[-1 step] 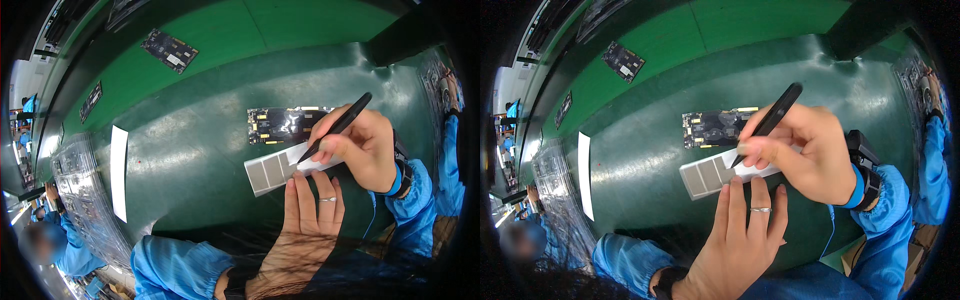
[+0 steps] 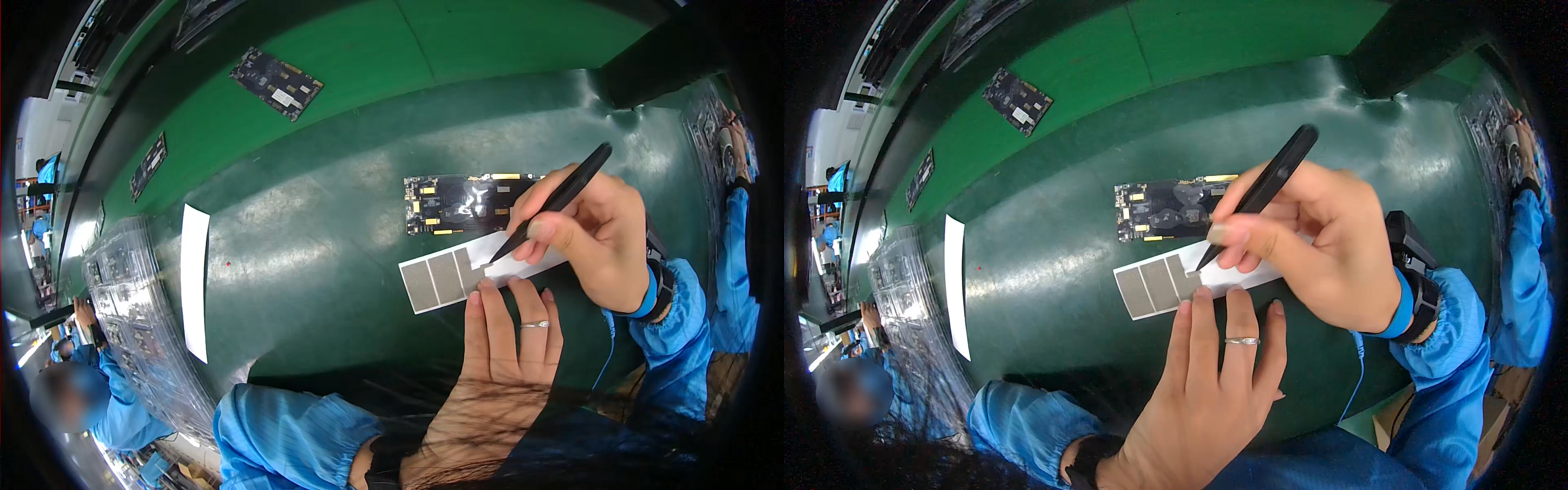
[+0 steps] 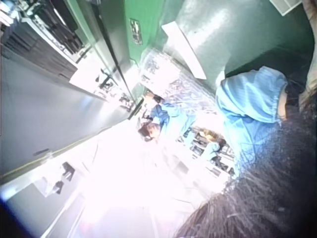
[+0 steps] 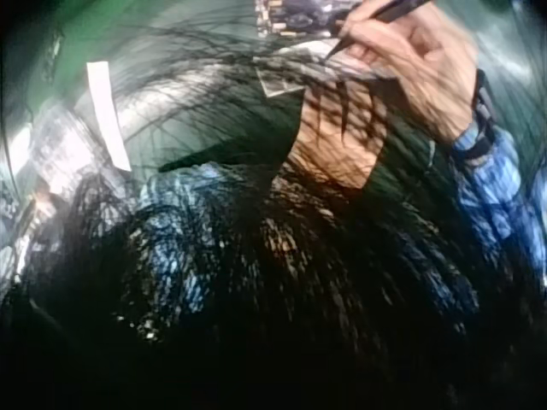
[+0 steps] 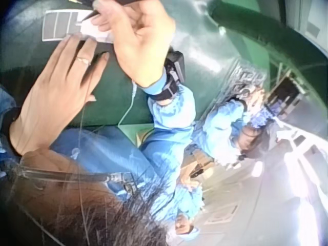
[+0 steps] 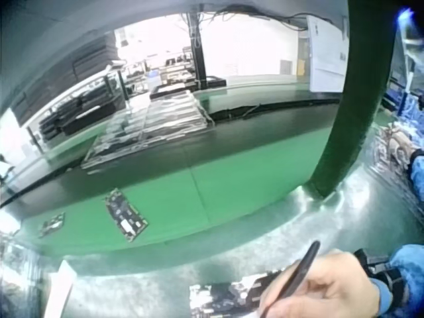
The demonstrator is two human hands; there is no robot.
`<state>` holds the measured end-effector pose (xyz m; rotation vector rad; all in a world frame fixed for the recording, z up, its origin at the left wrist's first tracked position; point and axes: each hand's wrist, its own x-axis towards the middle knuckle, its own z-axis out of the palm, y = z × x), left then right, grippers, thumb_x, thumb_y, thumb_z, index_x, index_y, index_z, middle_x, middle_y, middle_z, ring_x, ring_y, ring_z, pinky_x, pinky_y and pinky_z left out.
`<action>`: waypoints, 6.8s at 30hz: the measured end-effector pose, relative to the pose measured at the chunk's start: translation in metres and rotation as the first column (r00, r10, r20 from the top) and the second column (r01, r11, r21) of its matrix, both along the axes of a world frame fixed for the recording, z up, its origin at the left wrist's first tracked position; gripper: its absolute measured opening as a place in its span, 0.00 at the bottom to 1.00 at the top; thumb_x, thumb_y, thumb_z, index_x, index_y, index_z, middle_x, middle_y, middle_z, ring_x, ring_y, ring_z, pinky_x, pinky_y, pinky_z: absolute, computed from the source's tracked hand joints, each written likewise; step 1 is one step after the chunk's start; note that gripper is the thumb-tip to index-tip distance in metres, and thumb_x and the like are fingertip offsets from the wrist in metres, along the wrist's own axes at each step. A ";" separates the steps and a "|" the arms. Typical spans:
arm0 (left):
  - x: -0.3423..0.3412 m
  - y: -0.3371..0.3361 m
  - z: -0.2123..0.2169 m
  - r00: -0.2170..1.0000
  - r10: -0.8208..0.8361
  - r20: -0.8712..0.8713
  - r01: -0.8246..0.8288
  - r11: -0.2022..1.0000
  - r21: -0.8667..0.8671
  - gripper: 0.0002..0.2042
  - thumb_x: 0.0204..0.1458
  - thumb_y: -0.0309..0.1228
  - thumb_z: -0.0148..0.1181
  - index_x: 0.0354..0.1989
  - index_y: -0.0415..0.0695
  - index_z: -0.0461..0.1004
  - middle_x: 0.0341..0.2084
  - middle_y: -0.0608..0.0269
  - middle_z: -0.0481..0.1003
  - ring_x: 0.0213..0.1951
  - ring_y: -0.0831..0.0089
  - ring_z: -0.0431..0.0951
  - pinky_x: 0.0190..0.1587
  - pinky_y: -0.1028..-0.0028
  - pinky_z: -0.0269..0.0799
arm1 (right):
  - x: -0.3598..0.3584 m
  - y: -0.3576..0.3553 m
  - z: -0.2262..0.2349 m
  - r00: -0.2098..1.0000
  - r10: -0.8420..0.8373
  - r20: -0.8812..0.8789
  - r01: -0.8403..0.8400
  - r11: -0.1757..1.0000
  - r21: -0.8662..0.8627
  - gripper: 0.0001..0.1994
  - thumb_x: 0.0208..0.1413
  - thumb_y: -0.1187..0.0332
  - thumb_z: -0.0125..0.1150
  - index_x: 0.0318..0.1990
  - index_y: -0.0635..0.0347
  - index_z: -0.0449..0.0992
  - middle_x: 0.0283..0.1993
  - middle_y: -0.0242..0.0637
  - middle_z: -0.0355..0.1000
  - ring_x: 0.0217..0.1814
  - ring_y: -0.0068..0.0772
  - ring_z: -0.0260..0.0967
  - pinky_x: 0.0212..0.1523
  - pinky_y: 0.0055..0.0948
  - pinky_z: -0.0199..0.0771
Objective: The person assembles printed circuit boards by applying labels and small electronic parts from a component tray onto the boards using tweezers.
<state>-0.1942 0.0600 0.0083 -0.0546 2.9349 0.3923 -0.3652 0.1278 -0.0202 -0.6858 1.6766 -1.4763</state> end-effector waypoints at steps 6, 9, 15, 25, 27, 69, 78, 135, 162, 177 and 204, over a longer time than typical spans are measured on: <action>-0.010 -0.005 0.003 1.000 -0.014 0.003 0.014 1.000 -0.007 0.25 0.62 0.39 0.44 0.64 0.36 0.67 0.58 0.42 0.67 0.60 0.44 0.71 0.69 0.49 0.60 | -0.019 0.002 0.000 0.987 -0.108 -0.116 0.112 0.993 0.024 0.08 0.65 0.74 0.60 0.46 0.71 0.76 0.38 0.40 0.78 0.38 0.24 0.77 0.39 0.22 0.77; -0.018 -0.017 0.011 0.997 -0.080 -0.018 0.080 0.997 -0.014 0.27 0.62 0.42 0.48 0.64 0.35 0.67 0.57 0.43 0.68 0.57 0.49 0.72 0.69 0.53 0.61 | -0.019 0.003 -0.006 0.976 -0.165 -0.141 0.168 0.986 0.011 0.08 0.66 0.72 0.60 0.45 0.70 0.76 0.38 0.39 0.78 0.37 0.24 0.77 0.39 0.22 0.76; -0.025 -0.019 -0.020 0.990 0.105 -0.092 -0.111 0.992 -0.065 0.33 0.57 0.50 0.55 0.62 0.34 0.69 0.59 0.43 0.68 0.62 0.48 0.70 0.71 0.53 0.58 | -0.019 0.000 -0.010 0.977 -0.176 -0.122 0.182 0.983 0.034 0.09 0.66 0.71 0.61 0.46 0.69 0.77 0.38 0.37 0.78 0.38 0.23 0.77 0.39 0.21 0.76; -0.030 -0.015 -0.018 0.996 0.074 -0.054 -0.075 0.997 -0.019 0.28 0.58 0.45 0.53 0.59 0.35 0.71 0.58 0.41 0.68 0.62 0.45 0.71 0.72 0.52 0.56 | -0.020 0.007 -0.012 0.976 -0.185 -0.114 0.191 0.980 0.047 0.08 0.65 0.71 0.62 0.46 0.68 0.78 0.39 0.36 0.79 0.39 0.22 0.77 0.40 0.21 0.76; -0.031 -0.014 -0.022 0.996 0.071 -0.055 -0.071 0.997 -0.003 0.28 0.57 0.47 0.54 0.59 0.36 0.71 0.58 0.41 0.68 0.62 0.45 0.70 0.72 0.52 0.56 | -0.020 0.009 -0.013 0.975 -0.188 -0.118 0.197 0.978 0.068 0.08 0.65 0.72 0.62 0.46 0.68 0.78 0.39 0.36 0.79 0.39 0.22 0.77 0.41 0.21 0.76; -0.011 -0.349 -0.073 0.769 0.544 -0.335 -0.570 0.821 0.027 0.35 0.53 0.39 0.71 0.67 0.35 0.66 0.58 0.43 0.72 0.61 0.52 0.71 0.64 0.61 0.66 | -0.041 0.003 -0.006 0.915 -0.315 -0.252 0.279 0.945 -0.168 0.12 0.69 0.65 0.57 0.50 0.66 0.75 0.46 0.41 0.77 0.37 0.22 0.73 0.39 0.22 0.73; -0.015 -0.340 -0.044 0.660 0.746 -0.087 -0.607 0.599 0.523 0.26 0.54 0.39 0.73 0.56 0.35 0.76 0.40 0.62 0.77 0.40 0.75 0.77 0.43 0.74 0.75 | -0.038 0.005 -0.009 0.917 -0.305 -0.256 0.278 0.951 -0.137 0.12 0.69 0.64 0.57 0.50 0.66 0.75 0.45 0.40 0.78 0.37 0.23 0.73 0.39 0.23 0.73; -0.017 -0.025 -0.023 0.993 0.032 -0.115 -0.030 0.999 0.019 0.41 0.50 0.56 0.63 0.64 0.34 0.68 0.62 0.50 0.65 0.63 0.52 0.66 0.67 0.53 0.62 | -0.036 -0.007 -0.005 0.989 -0.102 -0.107 0.105 0.994 0.026 0.11 0.66 0.67 0.62 0.44 0.69 0.77 0.34 0.37 0.78 0.35 0.23 0.77 0.36 0.21 0.76; -0.027 -0.002 -0.062 0.974 0.014 -0.227 -0.077 0.959 -0.272 0.43 0.49 0.62 0.60 0.65 0.38 0.69 0.65 0.51 0.63 0.66 0.53 0.64 0.71 0.48 0.54 | -0.041 -0.002 -0.008 0.980 -0.144 -0.136 0.163 0.977 0.137 0.12 0.66 0.64 0.59 0.41 0.68 0.77 0.32 0.38 0.77 0.31 0.25 0.77 0.33 0.22 0.78; -0.042 0.001 -0.040 0.993 0.059 -0.100 -0.065 0.996 -0.058 0.40 0.53 0.58 0.57 0.66 0.38 0.67 0.65 0.49 0.63 0.66 0.51 0.64 0.71 0.47 0.54 | -0.046 0.001 -0.007 0.983 -0.135 -0.122 0.157 0.968 0.194 0.12 0.66 0.64 0.61 0.42 0.67 0.77 0.33 0.35 0.76 0.31 0.22 0.76 0.32 0.20 0.75; -0.017 0.024 -0.015 0.998 -0.064 -0.005 0.063 0.997 -0.044 0.28 0.61 0.44 0.44 0.65 0.41 0.68 0.64 0.45 0.63 0.64 0.47 0.66 0.68 0.42 0.61 | -0.027 0.020 -0.017 0.911 0.261 -0.320 -0.257 0.965 0.057 0.07 0.58 0.76 0.65 0.42 0.69 0.78 0.32 0.41 0.80 0.31 0.27 0.82 0.31 0.21 0.78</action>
